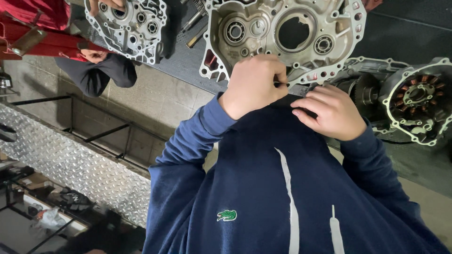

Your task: The person holds a disassembled engine casing and repeatedly places a gasket onto its surface, adjusting and repositioning it multiple times. A second person works on a similar casing nearby. The task involves aligning the gasket with the casing's contours without using tools.

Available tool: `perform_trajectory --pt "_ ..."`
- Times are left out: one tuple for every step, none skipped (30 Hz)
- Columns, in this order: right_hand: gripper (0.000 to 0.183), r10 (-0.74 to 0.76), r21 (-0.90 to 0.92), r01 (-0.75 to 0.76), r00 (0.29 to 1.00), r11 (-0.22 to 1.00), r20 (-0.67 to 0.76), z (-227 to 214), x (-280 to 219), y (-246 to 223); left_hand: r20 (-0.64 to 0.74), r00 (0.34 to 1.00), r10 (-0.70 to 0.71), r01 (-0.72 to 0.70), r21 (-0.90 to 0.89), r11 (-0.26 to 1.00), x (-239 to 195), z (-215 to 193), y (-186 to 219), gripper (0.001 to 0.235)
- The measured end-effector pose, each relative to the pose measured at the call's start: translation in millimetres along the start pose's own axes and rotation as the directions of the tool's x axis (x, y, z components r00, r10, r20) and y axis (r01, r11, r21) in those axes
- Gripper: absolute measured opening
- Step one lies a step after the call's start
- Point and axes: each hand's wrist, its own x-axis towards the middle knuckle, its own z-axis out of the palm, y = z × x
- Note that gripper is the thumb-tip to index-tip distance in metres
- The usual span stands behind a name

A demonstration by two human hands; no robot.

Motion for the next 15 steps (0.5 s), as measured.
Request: perform_trajectory --pt "0.014 -0.001 0.000 0.001 1.000 1.000 0.001 -0.2 0.2 -0.3 -0.001 1.000 -0.001 0.001 0.000 1.000 -0.9 0.1 0.3 0.009" --pt "0.014 -0.001 0.000 0.001 1.000 1.000 0.000 -0.4 0.3 -0.7 0.002 1.000 -0.015 0.015 -0.003 1.000 -1.6 0.3 0.5 0.009" --pt "0.014 -0.002 0.000 0.002 1.000 1.000 -0.001 -0.8 0.3 -1.0 0.005 1.000 -0.029 0.029 -0.005 1.000 -2.1 0.7 1.0 0.009" --pt "0.014 0.000 -0.001 0.000 1.000 1.000 -0.002 -1.3 0.5 -1.2 0.005 1.000 -0.028 0.028 -0.006 1.000 -2.8 0.7 0.7 0.009" --pt "0.014 -0.004 -0.002 0.004 1.000 1.000 -0.004 -2.0 0.7 -1.3 -0.001 1.000 -0.025 0.025 -0.009 1.000 -3.3 0.9 0.5 0.010" --pt "0.014 -0.006 -0.002 0.006 1.000 1.000 -0.007 -2.3 0.6 -1.5 -0.006 1.000 -0.022 0.022 -0.012 1.000 -4.0 1.0 0.3 0.010" --pt "0.014 -0.004 -0.002 0.004 1.000 1.000 -0.009 -2.9 0.9 -1.4 -0.003 1.000 -0.020 0.020 -0.012 1.000 -4.1 0.4 -0.1 0.010" --pt "0.014 -0.006 -0.003 0.006 1.000 1.000 -0.011 -3.5 1.2 -1.5 -0.013 1.000 -0.002 0.002 -0.003 1.000 -4.2 -0.3 -0.4 0.011" --pt "0.014 -0.009 -0.004 0.009 1.000 1.000 -0.013 -4.1 1.5 -1.7 -0.022 1.000 0.016 -0.016 0.006 1.000 -4.3 -1.2 -0.7 0.012" --pt "0.014 -0.006 -0.005 0.006 1.000 1.000 -0.015 -4.7 1.8 -2.7 -0.020 1.000 0.019 -0.019 0.006 1.000 -4.3 -1.0 -0.5 0.012" --pt "0.014 -0.014 0.000 0.014 1.000 1.000 -0.023 -5.1 2.3 -3.9 -0.022 0.999 0.024 -0.023 0.019 1.000 -4.4 -1.1 -0.3 0.012" --pt "0.014 -0.024 0.004 0.024 0.999 1.000 -0.030 -5.9 3.3 -4.5 -0.027 0.999 0.028 -0.027 0.033 0.999 -4.3 -1.2 -0.3 0.012" --pt "0.014 -0.024 0.001 0.024 0.999 1.000 -0.031 -6.7 4.3 -4.5 -0.028 0.999 0.030 -0.029 0.032 0.999 -3.5 -1.2 -0.1 0.012" --pt "0.014 -0.031 -0.001 0.031 0.999 1.000 -0.031 -7.0 4.6 -5.3 -0.031 0.999 0.026 -0.025 0.040 0.999 -4.3 -0.9 0.4 0.012" --pt "0.014 -0.039 -0.002 0.038 0.999 0.999 -0.032 -6.9 4.8 -6.2 -0.034 0.999 0.022 -0.021 0.047 0.999 -5.4 -0.7 0.8 0.012"
